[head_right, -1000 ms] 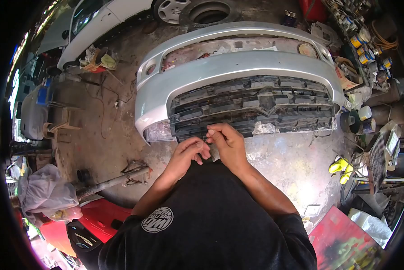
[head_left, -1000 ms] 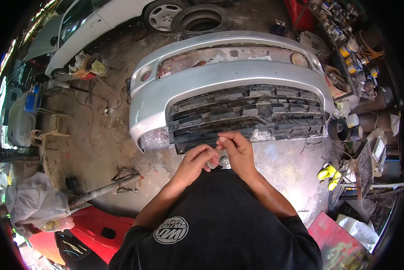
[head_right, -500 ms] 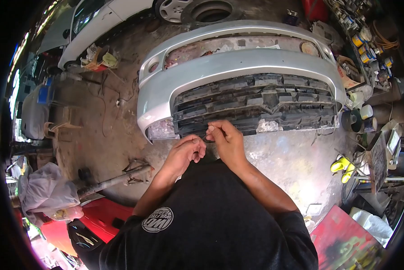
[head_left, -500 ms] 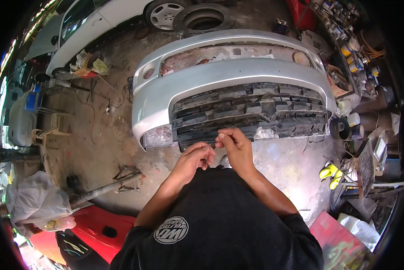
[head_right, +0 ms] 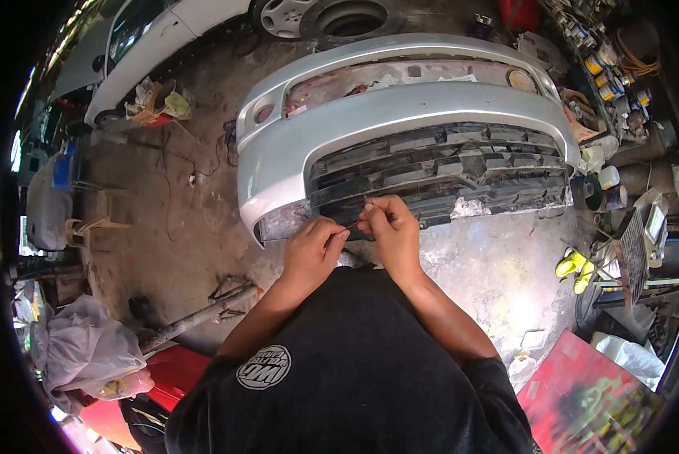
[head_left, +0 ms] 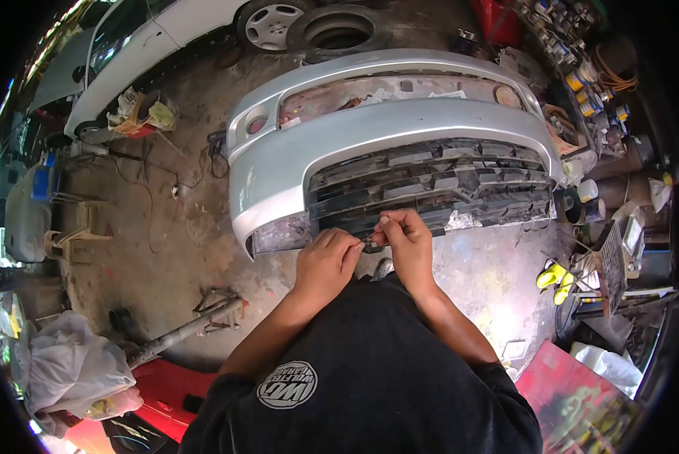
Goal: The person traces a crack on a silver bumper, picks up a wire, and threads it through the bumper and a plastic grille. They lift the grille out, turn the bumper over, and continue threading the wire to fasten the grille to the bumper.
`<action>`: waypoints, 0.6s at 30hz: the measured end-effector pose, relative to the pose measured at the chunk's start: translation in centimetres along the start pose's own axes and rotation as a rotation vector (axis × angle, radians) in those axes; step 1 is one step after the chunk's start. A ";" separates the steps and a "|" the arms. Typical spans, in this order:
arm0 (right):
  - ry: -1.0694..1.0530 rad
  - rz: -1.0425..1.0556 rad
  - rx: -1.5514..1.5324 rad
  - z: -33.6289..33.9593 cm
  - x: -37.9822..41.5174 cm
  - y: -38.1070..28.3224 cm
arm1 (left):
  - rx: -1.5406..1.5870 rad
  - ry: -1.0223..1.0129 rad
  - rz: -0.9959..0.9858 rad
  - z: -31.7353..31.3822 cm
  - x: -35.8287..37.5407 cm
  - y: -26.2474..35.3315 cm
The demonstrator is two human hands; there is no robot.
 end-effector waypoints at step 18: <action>0.022 -0.073 0.155 -1.0 1.3 8.2 | 0.988 0.023 1.237 -11.7 9.9 -23.7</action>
Point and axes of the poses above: each hand's wrist, its own x-axis away from the middle knuckle, its own z-axis out of the back of the hand, y = z × x, the point moved 2 cm from there along -x, towards the middle knuckle, and after that the axes turned 10 degrees about -x, right-handed, at the moved point
